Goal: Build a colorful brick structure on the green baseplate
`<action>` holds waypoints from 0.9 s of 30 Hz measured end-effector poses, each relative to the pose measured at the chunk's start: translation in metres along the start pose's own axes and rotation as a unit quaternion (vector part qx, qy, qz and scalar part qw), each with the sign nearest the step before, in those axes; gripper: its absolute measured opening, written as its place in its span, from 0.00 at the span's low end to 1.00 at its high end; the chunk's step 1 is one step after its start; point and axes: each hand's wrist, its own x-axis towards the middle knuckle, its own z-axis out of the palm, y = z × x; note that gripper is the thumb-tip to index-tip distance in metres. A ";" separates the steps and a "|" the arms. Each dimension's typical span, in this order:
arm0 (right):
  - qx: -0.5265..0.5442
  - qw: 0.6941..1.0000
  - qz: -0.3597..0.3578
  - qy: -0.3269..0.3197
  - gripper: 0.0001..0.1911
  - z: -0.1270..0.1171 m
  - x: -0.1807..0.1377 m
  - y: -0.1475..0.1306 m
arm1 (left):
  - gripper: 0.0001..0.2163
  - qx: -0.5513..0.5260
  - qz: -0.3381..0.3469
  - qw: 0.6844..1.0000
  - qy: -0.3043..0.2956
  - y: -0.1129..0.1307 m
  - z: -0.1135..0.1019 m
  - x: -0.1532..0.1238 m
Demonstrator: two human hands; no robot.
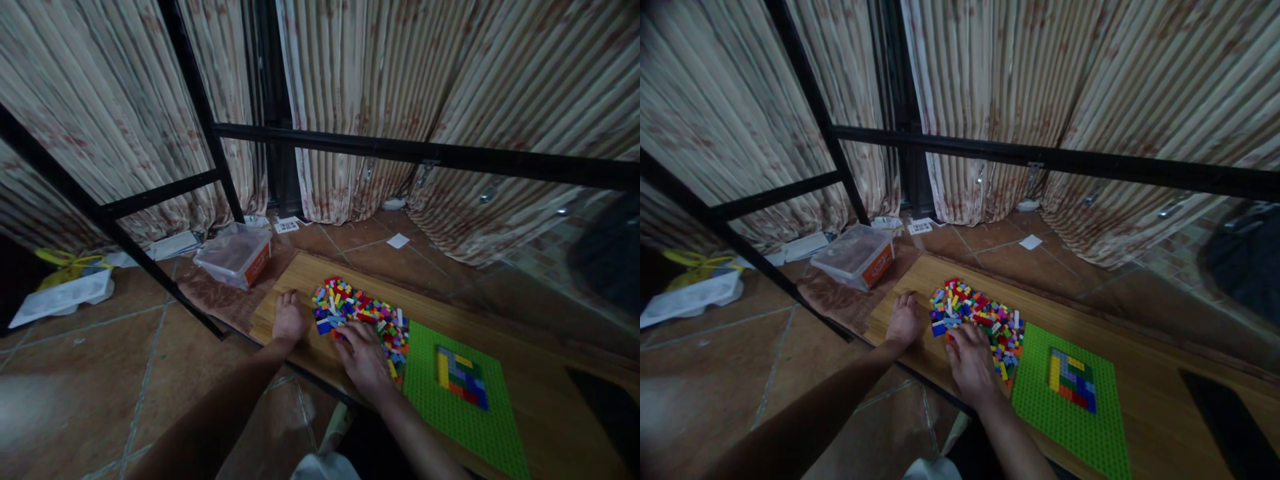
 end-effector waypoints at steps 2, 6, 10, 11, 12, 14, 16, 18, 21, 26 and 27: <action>-0.029 0.999 -0.014 -0.024 0.13 0.014 0.015 -0.012 | 0.18 -0.003 -0.003 1.000 -0.003 0.001 -0.001 0.000; -0.076 0.996 -0.017 -0.049 0.12 0.028 0.028 -0.011 | 0.18 -0.007 -0.013 1.000 -0.004 0.004 -0.002 0.000; -0.068 0.996 -0.032 -0.038 0.10 0.035 0.028 -0.002 | 0.18 -0.024 -0.020 0.999 -0.013 0.005 -0.004 -0.002; -0.059 0.997 -0.042 -0.036 0.10 0.037 0.027 0.000 | 0.19 -0.031 -0.018 0.999 -0.018 0.006 -0.005 -0.003; -0.046 0.998 -0.045 -0.025 0.09 0.038 0.026 0.001 | 0.19 -0.037 -0.018 0.999 -0.019 0.006 -0.005 -0.003; -0.001 0.999 -0.044 0.004 0.08 0.038 0.023 0.005 | 0.19 -0.047 -0.023 0.998 -0.019 0.006 -0.006 -0.004; 0.063 0.997 -0.017 0.028 0.09 0.035 0.017 0.008 | 0.20 -0.057 -0.029 0.998 -0.022 0.007 -0.008 -0.004; 0.139 0.988 0.053 0.044 0.12 0.030 0.010 0.014 | 0.21 -0.062 -0.035 0.997 -0.028 0.008 -0.009 -0.004; 0.260 0.946 0.186 0.055 0.19 0.021 -0.003 0.026 | 0.21 -0.057 -0.038 0.997 -0.032 0.008 -0.009 -0.004; 0.504 0.777 0.366 0.093 0.27 0.011 -0.019 0.049 | 0.20 -0.035 -0.025 0.999 -0.017 0.003 -0.003 -0.004; 0.554 0.732 0.383 0.105 0.26 0.009 -0.020 0.051 | 0.20 -0.029 -0.022 0.999 -0.011 0.002 -0.002 -0.003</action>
